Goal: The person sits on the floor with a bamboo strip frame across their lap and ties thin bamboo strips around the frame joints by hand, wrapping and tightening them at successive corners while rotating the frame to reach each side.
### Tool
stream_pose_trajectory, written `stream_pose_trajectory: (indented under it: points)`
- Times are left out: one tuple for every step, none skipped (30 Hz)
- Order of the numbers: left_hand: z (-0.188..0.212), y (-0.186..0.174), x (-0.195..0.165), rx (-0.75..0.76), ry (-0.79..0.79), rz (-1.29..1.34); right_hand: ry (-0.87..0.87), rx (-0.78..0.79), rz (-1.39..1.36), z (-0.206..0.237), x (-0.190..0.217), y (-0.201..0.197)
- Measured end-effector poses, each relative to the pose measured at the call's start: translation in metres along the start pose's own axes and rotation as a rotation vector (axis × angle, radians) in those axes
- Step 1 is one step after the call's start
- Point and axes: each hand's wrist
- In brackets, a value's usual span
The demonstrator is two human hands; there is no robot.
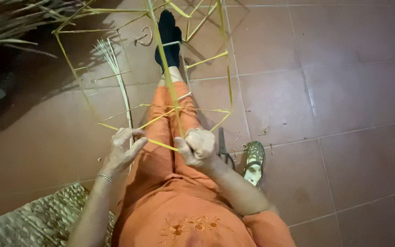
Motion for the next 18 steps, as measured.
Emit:
stream_pose_trajectory:
  points:
    - [0.002,-0.004,-0.004,-0.003,-0.033,0.008,0.003,0.007,0.029,0.0,0.005,0.006]
    - [0.003,-0.008,-0.011,-0.031,-0.018,0.024,0.04,0.044,0.015,0.0,0.009,0.013]
    - [0.004,-0.01,-0.021,-0.06,0.0,0.04,0.075,0.08,0.003,0.001,0.012,0.022]
    - [0.003,-0.011,-0.033,-0.088,0.018,0.056,0.11,0.116,-0.009,0.002,0.015,0.03]
    - [0.003,-0.01,-0.046,-0.075,0.012,0.217,0.115,0.12,-0.044,0.004,0.018,0.038]
    - [0.002,-0.009,-0.059,-0.064,0.005,0.377,0.118,0.125,-0.08,0.005,0.021,0.047]
    - [0.001,-0.006,-0.071,-0.057,0.0,0.537,0.119,0.131,-0.117,0.006,0.023,0.053]
    - [-0.001,-0.003,-0.081,-0.047,-0.04,0.532,0.112,0.154,-0.12,0.006,0.025,0.058]
    - [-0.004,0.001,-0.09,-0.036,-0.08,0.529,0.106,0.176,-0.121,0.005,0.027,0.062]
    - [-0.006,0.003,-0.095,-0.021,-0.12,0.527,0.101,0.197,-0.121,0.004,0.029,0.063]
    - [-0.007,0.003,-0.098,-0.041,-0.181,0.603,0.056,0.219,-0.12,0.003,0.031,0.062]
    - [-0.008,0.003,-0.099,-0.058,-0.244,0.679,0.015,0.241,-0.118,0.002,0.031,0.058]
    - [-0.007,0.001,-0.097,-0.074,-0.311,0.755,-0.023,0.264,-0.117,0.001,0.031,0.054]
    - [-0.006,-0.002,-0.093,-0.108,-0.219,0.689,-0.045,0.239,-0.069,0.001,0.03,0.048]
    - [-0.005,-0.006,-0.087,-0.141,-0.13,0.622,-0.066,0.217,-0.023,0.001,0.027,0.04]
    - [-0.003,-0.011,-0.08,-0.176,-0.043,0.554,-0.089,0.199,0.022,0.002,0.02,0.032]
    - [0.0,-0.017,-0.072,-0.206,-0.105,0.542,-0.041,0.147,0.126,0.003,0.011,0.024]
    - [0.001,-0.023,-0.064,-0.237,-0.165,0.528,0.003,0.096,0.229,0.003,-0.001,0.017]
Point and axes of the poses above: each hand's wrist, its own z-axis away from the middle knuckle, its own y-axis out of the palm, x = y × z, and after that the axes turned 8 degrees about z, right-handed
